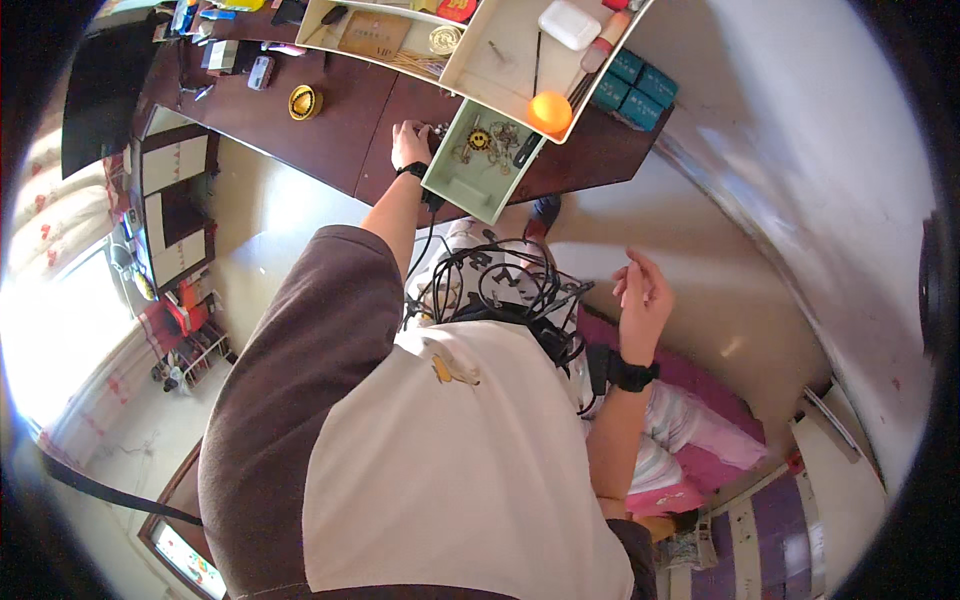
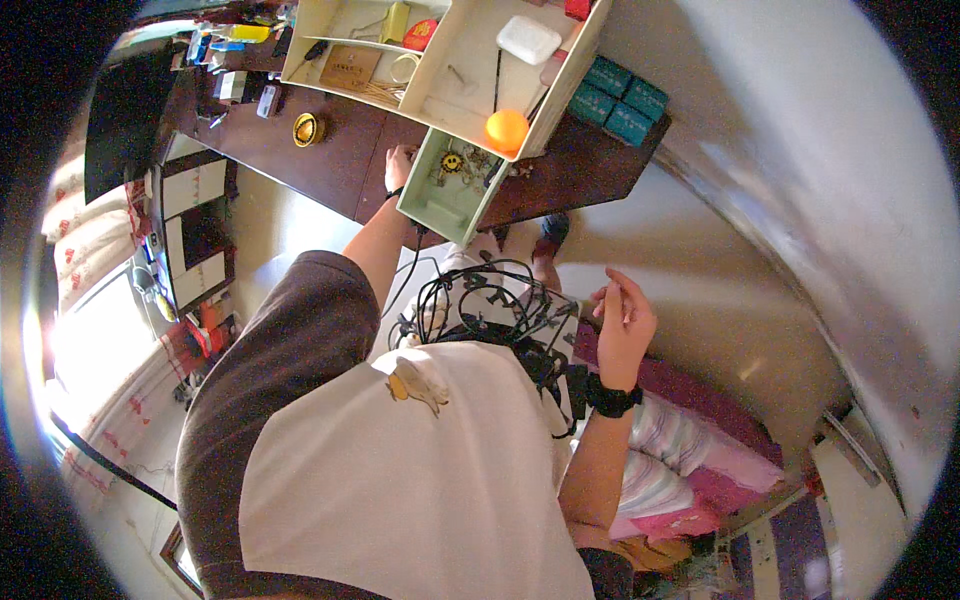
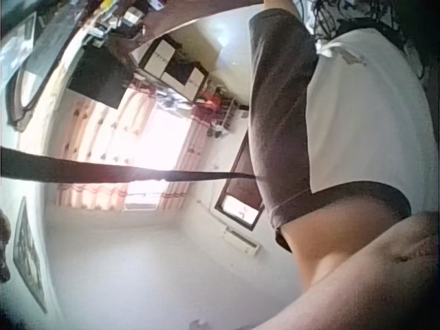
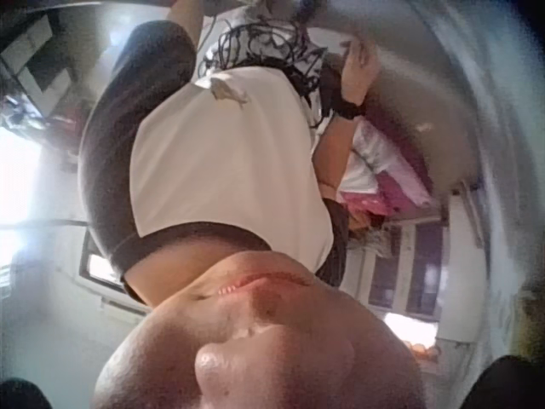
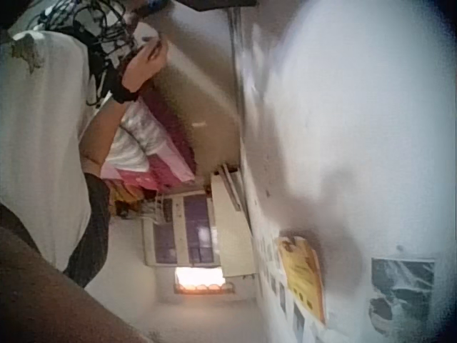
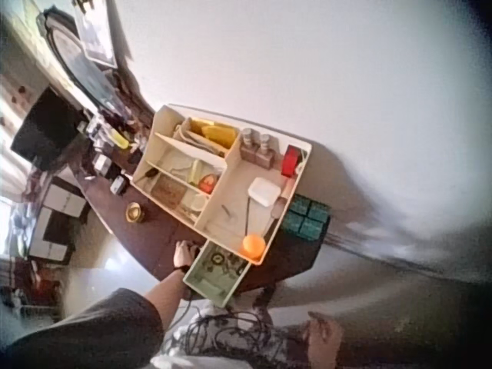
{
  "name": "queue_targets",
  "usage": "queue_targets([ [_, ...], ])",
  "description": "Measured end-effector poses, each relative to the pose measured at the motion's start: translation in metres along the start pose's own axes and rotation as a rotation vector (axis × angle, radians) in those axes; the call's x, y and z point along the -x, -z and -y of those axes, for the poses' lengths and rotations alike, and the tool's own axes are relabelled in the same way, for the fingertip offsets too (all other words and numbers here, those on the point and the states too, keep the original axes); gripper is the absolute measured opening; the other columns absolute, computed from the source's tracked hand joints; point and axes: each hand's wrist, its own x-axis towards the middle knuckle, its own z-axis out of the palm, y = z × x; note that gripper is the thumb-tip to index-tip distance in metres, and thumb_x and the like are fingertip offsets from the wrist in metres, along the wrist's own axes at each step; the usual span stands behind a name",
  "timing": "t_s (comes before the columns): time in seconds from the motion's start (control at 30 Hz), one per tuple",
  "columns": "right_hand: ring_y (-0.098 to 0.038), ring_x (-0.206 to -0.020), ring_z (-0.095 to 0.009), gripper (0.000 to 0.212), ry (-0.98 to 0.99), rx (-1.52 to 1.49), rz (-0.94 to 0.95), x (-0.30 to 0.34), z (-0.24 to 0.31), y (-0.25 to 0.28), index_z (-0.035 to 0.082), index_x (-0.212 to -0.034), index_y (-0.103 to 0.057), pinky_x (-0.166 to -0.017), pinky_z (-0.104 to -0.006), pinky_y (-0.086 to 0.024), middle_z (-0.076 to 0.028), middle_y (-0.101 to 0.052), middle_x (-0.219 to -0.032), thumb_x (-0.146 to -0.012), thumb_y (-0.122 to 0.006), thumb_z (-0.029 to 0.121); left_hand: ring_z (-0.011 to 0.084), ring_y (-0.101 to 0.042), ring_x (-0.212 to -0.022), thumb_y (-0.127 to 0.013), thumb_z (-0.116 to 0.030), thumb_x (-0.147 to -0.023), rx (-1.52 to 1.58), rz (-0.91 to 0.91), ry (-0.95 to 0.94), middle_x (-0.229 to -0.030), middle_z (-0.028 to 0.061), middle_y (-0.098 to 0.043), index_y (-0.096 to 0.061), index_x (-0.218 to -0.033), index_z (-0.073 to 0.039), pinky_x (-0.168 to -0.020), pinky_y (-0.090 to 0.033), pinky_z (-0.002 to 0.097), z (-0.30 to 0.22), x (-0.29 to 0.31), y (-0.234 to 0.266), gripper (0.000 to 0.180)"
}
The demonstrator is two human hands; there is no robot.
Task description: The person sorts various small items including earrings and charms from a plastic organizer and the desk surface, picking them up by hand one at a time and placing them into different sections of the container.
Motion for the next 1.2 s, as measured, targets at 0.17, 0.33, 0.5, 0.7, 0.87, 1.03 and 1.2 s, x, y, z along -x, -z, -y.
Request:
queue_targets([
  [0.17,-0.050,-0.065,-0.006,0.023,-0.010,0.044,-0.008,-0.003,0.001,0.002,-0.003,-0.108,-0.061,-0.059,-0.0204,-0.040,-0.005,-0.062,-0.078,-0.094,-0.051,0.012,0.0309,-0.059,-0.091,-0.058,-0.029,-0.085,-0.054,-0.032,-0.019,-0.106,0.0101,-0.053,-0.060,-0.092,-0.012,-0.076,-0.049,0.0413,-0.015,0.014,0.013,0.019],
  [0.33,-0.050,-0.065,-0.007,0.026,-0.012,0.069,0.011,-0.014,0.012,-0.011,-0.002,-0.109,-0.061,-0.060,-0.0198,-0.039,-0.004,-0.062,-0.078,-0.095,-0.050,0.018,0.0333,-0.060,-0.088,-0.059,-0.023,-0.085,0.026,-0.040,-0.113,-0.090,0.0149,-0.064,-0.058,-0.095,-0.006,-0.074,-0.048,0.0412,-0.005,0.015,0.025,0.020],
  [0.5,-0.050,-0.064,-0.006,0.030,0.007,0.125,0.055,-0.010,0.023,-0.026,0.001,-0.107,-0.063,-0.058,-0.0198,-0.038,-0.003,-0.063,-0.078,-0.096,-0.048,0.024,0.0321,-0.060,-0.089,-0.062,-0.021,-0.083,0.172,0.048,-0.068,-0.093,0.0144,-0.063,-0.058,-0.100,-0.007,-0.076,-0.048,0.0395,-0.003,0.021,0.039,0.023],
  [0.7,-0.050,-0.062,-0.004,0.030,-0.024,0.181,0.069,0.000,0.008,-0.020,0.001,-0.107,-0.062,-0.052,-0.0187,-0.035,-0.003,-0.064,-0.077,-0.097,-0.047,0.024,0.0300,-0.059,-0.089,-0.064,-0.020,-0.082,0.206,-0.047,-0.032,-0.100,0.0110,-0.056,-0.059,-0.097,-0.011,-0.075,-0.049,0.0397,-0.006,0.025,0.021,0.018],
  [0.87,-0.049,-0.061,-0.004,0.030,-0.011,0.221,0.041,0.008,-0.003,-0.013,0.000,-0.106,-0.062,-0.052,-0.0184,-0.035,-0.003,-0.064,-0.077,-0.097,-0.047,0.024,0.0313,-0.059,-0.089,-0.062,-0.023,-0.084,0.153,-0.098,0.074,-0.101,0.0115,-0.055,-0.061,-0.094,-0.011,-0.075,-0.049,0.0399,-0.018,0.033,0.015,0.015],
  [1.03,-0.049,-0.061,-0.004,0.029,0.024,0.192,0.047,0.012,-0.001,-0.013,0.001,-0.107,-0.062,-0.051,-0.0183,-0.035,-0.003,-0.064,-0.077,-0.097,-0.047,0.024,0.0313,-0.059,-0.090,-0.061,-0.022,-0.084,0.182,-0.077,0.094,-0.100,0.0131,-0.056,-0.061,-0.093,-0.009,-0.075,-0.049,0.0402,-0.010,0.032,0.017,0.015],
  [1.2,-0.050,-0.065,-0.007,0.030,0.042,0.229,0.070,0.017,0.005,-0.004,0.000,-0.109,-0.061,-0.059,-0.0219,-0.041,-0.004,-0.063,-0.079,-0.096,-0.048,0.023,0.0202,-0.065,-0.069,-0.063,-0.013,-0.083,0.486,-0.137,0.011,-0.078,0.0123,-0.066,-0.062,-0.092,-0.002,-0.064,-0.050,0.0305,-0.015,0.035,0.038,0.014],
])
